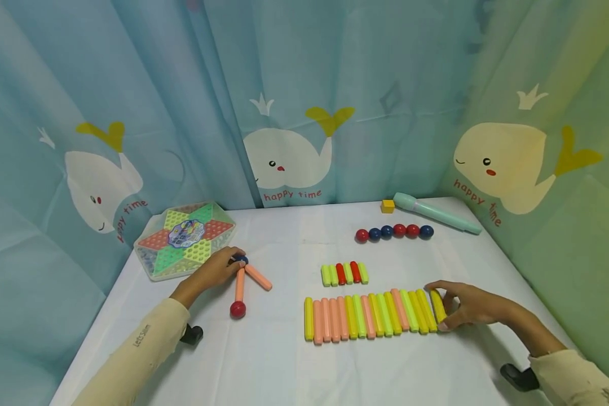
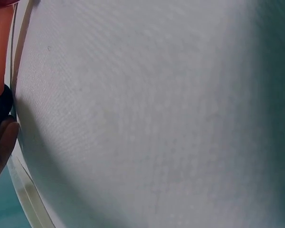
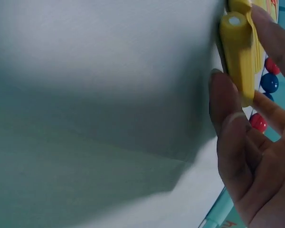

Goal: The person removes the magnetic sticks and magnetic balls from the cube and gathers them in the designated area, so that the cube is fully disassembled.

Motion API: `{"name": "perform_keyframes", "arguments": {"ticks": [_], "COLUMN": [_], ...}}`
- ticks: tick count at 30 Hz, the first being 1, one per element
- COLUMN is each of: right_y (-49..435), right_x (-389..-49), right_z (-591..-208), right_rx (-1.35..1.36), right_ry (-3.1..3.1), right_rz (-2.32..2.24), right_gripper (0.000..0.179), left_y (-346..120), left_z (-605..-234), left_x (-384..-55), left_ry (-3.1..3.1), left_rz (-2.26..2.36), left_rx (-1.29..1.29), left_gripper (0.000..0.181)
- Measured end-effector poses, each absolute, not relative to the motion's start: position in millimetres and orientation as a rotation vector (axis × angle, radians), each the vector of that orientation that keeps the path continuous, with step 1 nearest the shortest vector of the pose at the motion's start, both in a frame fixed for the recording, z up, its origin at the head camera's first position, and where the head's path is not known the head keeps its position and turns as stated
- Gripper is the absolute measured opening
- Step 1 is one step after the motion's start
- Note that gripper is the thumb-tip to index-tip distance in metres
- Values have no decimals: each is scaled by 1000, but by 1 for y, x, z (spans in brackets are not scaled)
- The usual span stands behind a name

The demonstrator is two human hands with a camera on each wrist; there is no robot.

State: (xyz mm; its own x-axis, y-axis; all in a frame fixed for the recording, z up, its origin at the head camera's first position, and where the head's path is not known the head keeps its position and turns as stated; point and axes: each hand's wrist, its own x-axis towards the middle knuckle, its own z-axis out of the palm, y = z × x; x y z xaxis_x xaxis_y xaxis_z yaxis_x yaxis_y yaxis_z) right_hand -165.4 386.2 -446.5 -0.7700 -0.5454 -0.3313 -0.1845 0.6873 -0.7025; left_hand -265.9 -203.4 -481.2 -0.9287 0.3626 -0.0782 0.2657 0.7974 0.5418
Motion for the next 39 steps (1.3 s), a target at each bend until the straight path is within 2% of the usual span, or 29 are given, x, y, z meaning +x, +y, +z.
{"name": "perform_keyframes", "arguments": {"ticks": [15, 22, 29, 34, 39], "right_y": [381, 367, 278, 194, 116], "right_x": [-170, -172, -214, -252, -279], "right_z": [-443, -412, -393, -400, -411], "right_rx": [-470, -468, -612, -776, -814], "right_ry": [2308, 2531, 2659, 2576, 2499], "right_rz": [-979, -856, -864, -904, -847], "right_gripper": [77, 59, 45, 40, 43], "left_y": [-206, -203, -204, -204, -200], "left_z": [-482, -476, -472, -472, -476], "left_x": [-262, -263, -266, -267, -269], "left_ry": [2805, 2788, 2795, 2805, 2826], "left_rz": [814, 820, 795, 781, 773], "left_rx": [456, 463, 483, 512, 487], "left_gripper": [37, 37, 36, 35, 34]}}
